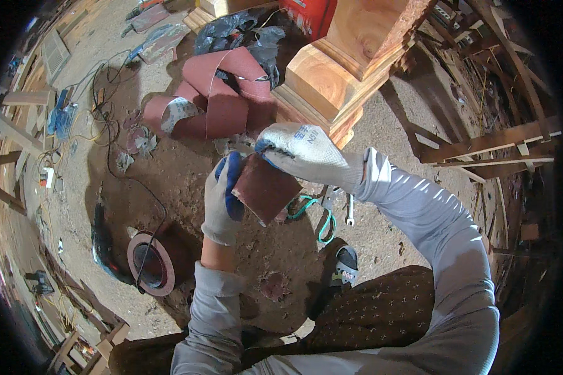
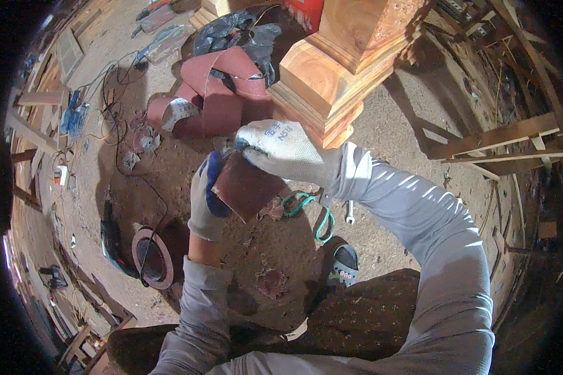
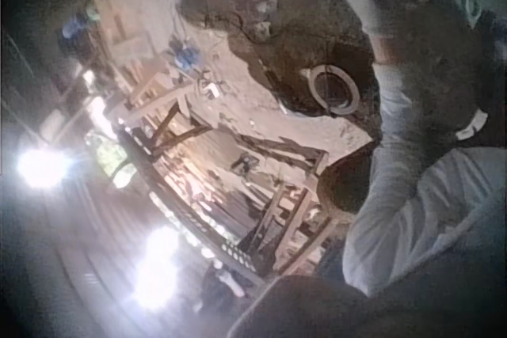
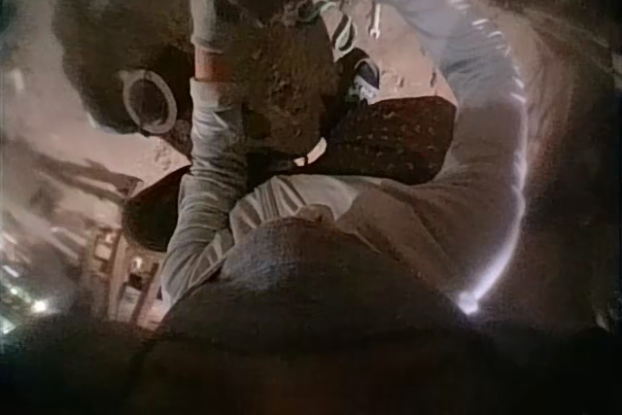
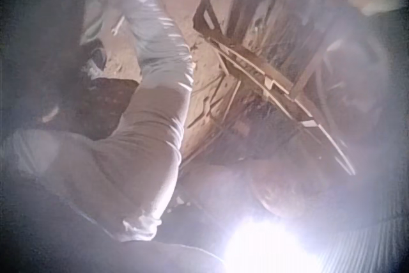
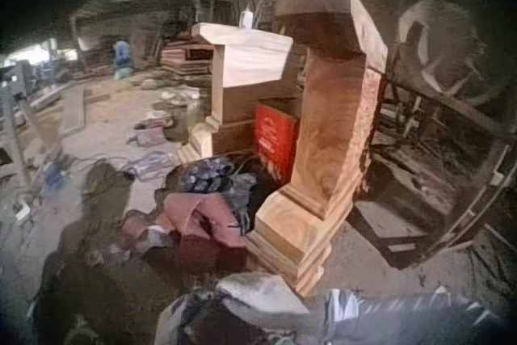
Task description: The person uses an angle grinder on a metal roller conveyor, then sits on the floor to cut and prepare sandpaper sheets using scissors. They handle multiple sandpaper pieces and a roll, cutting them into smaller shapes.
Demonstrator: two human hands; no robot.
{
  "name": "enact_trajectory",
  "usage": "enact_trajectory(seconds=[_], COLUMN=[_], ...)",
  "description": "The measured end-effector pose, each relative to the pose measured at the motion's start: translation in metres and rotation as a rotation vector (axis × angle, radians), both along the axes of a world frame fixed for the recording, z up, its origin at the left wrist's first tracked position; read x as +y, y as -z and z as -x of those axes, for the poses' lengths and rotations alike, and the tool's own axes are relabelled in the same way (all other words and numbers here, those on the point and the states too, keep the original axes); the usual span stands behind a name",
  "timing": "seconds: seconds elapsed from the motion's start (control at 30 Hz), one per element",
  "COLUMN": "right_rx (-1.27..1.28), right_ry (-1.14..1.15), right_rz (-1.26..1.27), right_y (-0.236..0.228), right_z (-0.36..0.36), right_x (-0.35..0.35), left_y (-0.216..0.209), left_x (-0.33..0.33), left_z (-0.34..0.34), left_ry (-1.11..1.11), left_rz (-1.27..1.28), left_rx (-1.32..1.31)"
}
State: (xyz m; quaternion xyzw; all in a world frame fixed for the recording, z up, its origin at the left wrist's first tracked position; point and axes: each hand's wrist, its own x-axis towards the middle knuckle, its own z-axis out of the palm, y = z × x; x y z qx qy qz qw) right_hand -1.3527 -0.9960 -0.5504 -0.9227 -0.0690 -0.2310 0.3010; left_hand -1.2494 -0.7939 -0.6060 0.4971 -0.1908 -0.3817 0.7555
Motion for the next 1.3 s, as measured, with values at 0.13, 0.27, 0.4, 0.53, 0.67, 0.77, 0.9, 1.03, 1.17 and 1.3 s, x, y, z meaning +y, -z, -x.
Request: enact_trajectory(seconds=[0.13, 0.27, 0.4, 0.53, 0.67, 0.77, 0.9, 1.03, 1.17, 1.3], right_rx=[0.044, 0.035, 0.128, 0.269, 0.352, 0.272, 0.443, 0.676, 0.694, 0.853], right_ry=[0.041, 0.044, 0.041, 0.045, 0.041, -0.015, -0.025, -0.114, -0.251, -0.114], right_rz=[-0.017, -0.034, -0.133, -0.256, -0.368, -0.331, -0.658, -1.006, -0.599, -0.712], right_y=[-0.016, -0.022, -0.031, -0.05, -0.052, -0.049, -0.06, -0.065, -0.052, -0.062], right_z=[0.008, 0.014, 0.02, 0.018, 0.018, 0.012, 0.005, 0.005, 0.005, 0.011], right_x=[-0.002, -0.001, 0.0, 0.001, -0.006, -0.012, -0.01, -0.009, 0.004, 0.006], left_y=[-0.037, -0.023, -0.044, -0.043, -0.042, -0.041, -0.041, -0.042, -0.039, -0.046], left_x=[-0.006, -0.004, 0.001, -0.001, -0.005, -0.004, 0.002, 0.008, 0.005, 0.005], left_z=[0.044, 0.053, 0.054, 0.052, 0.053, 0.053, 0.046, 0.036, 0.038, 0.042], left_ry=[-0.002, -0.036, -0.13, -0.272, -0.303, -0.326, -0.335, -0.348, -0.321, -0.274], left_rz=[0.389, 0.161, 0.061, 0.032, 0.037, 0.039, 0.054, 0.08, 0.177, 0.139], left_rx=[0.605, 0.093, 0.152, 0.108, 0.126, 0.121, 0.105, 0.129, 0.191, 0.159])
